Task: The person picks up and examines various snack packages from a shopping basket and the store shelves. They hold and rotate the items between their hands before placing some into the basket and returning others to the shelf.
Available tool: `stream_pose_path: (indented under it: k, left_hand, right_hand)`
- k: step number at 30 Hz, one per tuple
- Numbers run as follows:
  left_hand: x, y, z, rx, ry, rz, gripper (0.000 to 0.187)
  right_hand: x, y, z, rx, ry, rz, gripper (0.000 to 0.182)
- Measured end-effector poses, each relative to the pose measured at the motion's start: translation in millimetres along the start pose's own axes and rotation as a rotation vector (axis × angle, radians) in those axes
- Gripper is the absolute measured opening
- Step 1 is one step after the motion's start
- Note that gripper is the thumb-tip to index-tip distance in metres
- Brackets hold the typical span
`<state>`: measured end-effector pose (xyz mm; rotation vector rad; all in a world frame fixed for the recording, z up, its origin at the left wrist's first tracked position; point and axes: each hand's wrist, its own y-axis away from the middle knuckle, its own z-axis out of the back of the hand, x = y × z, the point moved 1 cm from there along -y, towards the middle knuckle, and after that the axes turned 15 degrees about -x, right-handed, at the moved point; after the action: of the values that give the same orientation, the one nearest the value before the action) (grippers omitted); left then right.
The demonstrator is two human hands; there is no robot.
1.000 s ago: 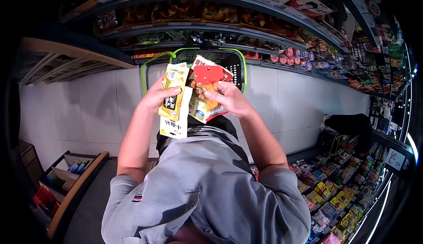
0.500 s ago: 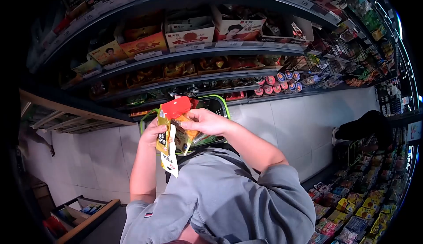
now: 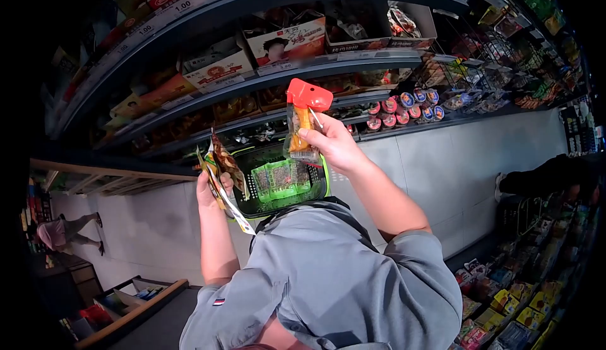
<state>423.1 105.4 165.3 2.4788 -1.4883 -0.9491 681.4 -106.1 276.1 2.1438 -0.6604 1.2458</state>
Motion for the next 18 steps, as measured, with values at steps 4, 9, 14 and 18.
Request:
stream_pose_path:
  k: [4, 9, 14, 18]
  left_hand:
    - [-2.5, 0.3, -12.5, 0.047, 0.087, 0.062, 0.038]
    - [-8.1, 2.0, -24.2, 0.04, 0.113, 0.081, 0.035]
    - [-17.9, 4.7, -16.9, -0.11, 0.038, 0.058, 0.031]
    - [-25.4, 6.1, 10.5, -0.154, -0.035, 0.053, 0.032]
  right_hand:
    - [6.6, -0.1, -2.1, -0.032, -0.016, 0.056, 0.031]
    - [2.6, 5.5, -7.9, 0.012, -0.011, 0.137, 0.041]
    - [-2.5, 9.8, -20.8, -0.01, 0.007, 0.131, 0.042]
    - [-25.3, 11.0, -28.4, 0.033, 0.155, 0.048, 0.04]
